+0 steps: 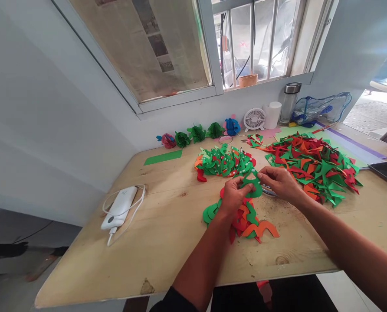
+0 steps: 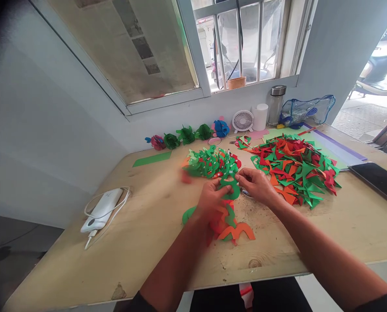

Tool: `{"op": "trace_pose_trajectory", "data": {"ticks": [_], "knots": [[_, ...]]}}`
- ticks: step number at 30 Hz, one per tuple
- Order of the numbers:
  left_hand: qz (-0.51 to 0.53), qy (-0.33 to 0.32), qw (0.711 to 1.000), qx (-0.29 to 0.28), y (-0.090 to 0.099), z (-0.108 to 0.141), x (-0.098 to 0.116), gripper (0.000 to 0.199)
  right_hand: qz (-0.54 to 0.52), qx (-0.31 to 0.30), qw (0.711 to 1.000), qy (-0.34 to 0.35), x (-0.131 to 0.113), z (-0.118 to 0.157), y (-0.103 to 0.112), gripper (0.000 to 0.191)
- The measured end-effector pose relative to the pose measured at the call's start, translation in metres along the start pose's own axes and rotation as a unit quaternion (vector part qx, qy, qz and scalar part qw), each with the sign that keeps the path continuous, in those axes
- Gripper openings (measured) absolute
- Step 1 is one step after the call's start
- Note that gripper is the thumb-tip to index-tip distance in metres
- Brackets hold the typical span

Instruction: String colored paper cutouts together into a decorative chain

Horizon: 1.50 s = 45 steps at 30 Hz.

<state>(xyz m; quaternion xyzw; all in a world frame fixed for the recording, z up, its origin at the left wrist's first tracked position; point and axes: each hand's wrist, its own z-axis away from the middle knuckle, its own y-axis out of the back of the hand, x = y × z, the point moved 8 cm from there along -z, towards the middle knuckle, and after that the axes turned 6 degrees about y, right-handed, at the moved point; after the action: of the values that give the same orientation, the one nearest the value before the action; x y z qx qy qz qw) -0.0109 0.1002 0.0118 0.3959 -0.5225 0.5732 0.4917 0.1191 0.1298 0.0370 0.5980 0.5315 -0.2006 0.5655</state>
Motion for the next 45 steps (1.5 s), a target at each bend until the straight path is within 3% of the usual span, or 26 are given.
{"op": "trace_pose_trajectory", "data": {"ticks": [4, 7, 11, 17, 26, 45], "knots": [[-0.012, -0.012, 0.996, 0.089, 0.020, -0.003, -0.001, 0.010, 0.050, 0.041, 0.998, -0.010, 0.002, -0.002, 0.013, 0.030], [-0.008, -0.012, 0.992, 0.126, 0.029, -0.004, -0.002, 0.012, 0.180, 0.039, 0.983, -0.010, 0.005, -0.004, 0.020, 0.024], [-0.002, -0.011, 0.991, 0.132, 0.031, -0.005, -0.003, 0.013, 0.315, -0.012, 0.949, -0.020, 0.013, -0.004, 0.016, 0.020], [0.007, -0.001, 0.991, 0.130, 0.029, -0.006, -0.005, 0.009, 0.384, -0.066, 0.921, 0.019, 0.015, -0.003, 0.000, 0.022], [0.012, 0.005, 0.994, 0.111, 0.026, -0.007, -0.008, 0.008, 0.410, -0.100, 0.905, 0.050, 0.017, -0.004, -0.009, 0.021], [0.013, 0.018, 0.994, 0.108, 0.023, -0.006, -0.010, 0.010, 0.408, -0.109, 0.905, 0.053, 0.017, -0.003, -0.014, 0.019]]}}
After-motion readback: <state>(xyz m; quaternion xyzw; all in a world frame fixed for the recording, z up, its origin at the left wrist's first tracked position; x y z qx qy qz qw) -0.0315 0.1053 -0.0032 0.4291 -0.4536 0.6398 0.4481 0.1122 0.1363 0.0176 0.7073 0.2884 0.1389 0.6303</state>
